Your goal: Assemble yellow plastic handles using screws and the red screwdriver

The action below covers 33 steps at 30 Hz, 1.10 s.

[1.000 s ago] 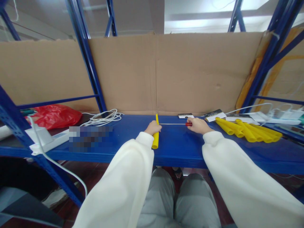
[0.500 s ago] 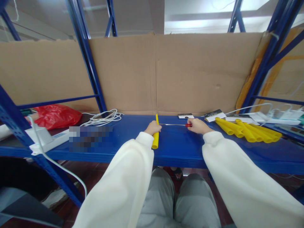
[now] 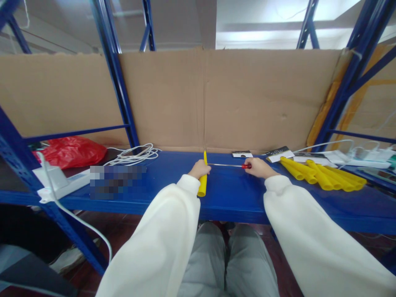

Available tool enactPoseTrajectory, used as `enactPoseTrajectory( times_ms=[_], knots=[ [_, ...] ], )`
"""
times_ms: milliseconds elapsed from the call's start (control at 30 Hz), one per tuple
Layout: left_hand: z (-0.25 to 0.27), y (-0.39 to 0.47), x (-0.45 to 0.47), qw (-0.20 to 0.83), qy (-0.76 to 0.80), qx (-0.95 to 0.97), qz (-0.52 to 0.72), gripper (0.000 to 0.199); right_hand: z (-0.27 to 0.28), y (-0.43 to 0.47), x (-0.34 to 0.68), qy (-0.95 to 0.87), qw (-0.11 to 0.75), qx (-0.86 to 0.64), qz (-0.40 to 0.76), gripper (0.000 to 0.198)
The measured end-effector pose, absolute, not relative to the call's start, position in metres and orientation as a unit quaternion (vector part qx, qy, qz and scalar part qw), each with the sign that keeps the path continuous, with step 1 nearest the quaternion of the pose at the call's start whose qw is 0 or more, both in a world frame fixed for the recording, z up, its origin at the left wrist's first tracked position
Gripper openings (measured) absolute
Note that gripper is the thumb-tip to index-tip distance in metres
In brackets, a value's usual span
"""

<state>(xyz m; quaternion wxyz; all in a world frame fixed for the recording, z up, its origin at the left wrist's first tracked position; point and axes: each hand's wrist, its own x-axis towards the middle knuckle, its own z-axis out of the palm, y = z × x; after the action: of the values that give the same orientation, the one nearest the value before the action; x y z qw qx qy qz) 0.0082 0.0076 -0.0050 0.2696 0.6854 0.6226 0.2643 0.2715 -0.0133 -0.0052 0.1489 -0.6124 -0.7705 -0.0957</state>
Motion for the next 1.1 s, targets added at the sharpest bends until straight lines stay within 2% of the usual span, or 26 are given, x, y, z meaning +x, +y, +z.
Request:
enactPoseTrajectory(
  times_ms=[367,633,900,1100],
  knots=[
    [-0.0074,0.011,0.0073,0.267,0.617,0.69,0.268,0.017,-0.0041,-0.015,0.2678,-0.776,0.142,-0.614,-0.017,0.01],
    [-0.008,0.0129,0.0065,0.261,0.623,0.689,0.262,0.015,-0.001,-0.021,0.2684,-0.77,0.158,-0.614,-0.074,0.006],
    [-0.0062,0.0113,0.0069,0.269,0.622,0.687,0.262,0.016,-0.0016,-0.0199,0.2665,-0.765,0.13,-0.629,-0.046,0.016],
    [-0.0039,0.0076,0.0065,0.274,0.62,0.687,0.263,0.016,-0.0022,-0.0155,0.2712,-0.785,0.142,-0.598,-0.078,0.016]
  ],
)
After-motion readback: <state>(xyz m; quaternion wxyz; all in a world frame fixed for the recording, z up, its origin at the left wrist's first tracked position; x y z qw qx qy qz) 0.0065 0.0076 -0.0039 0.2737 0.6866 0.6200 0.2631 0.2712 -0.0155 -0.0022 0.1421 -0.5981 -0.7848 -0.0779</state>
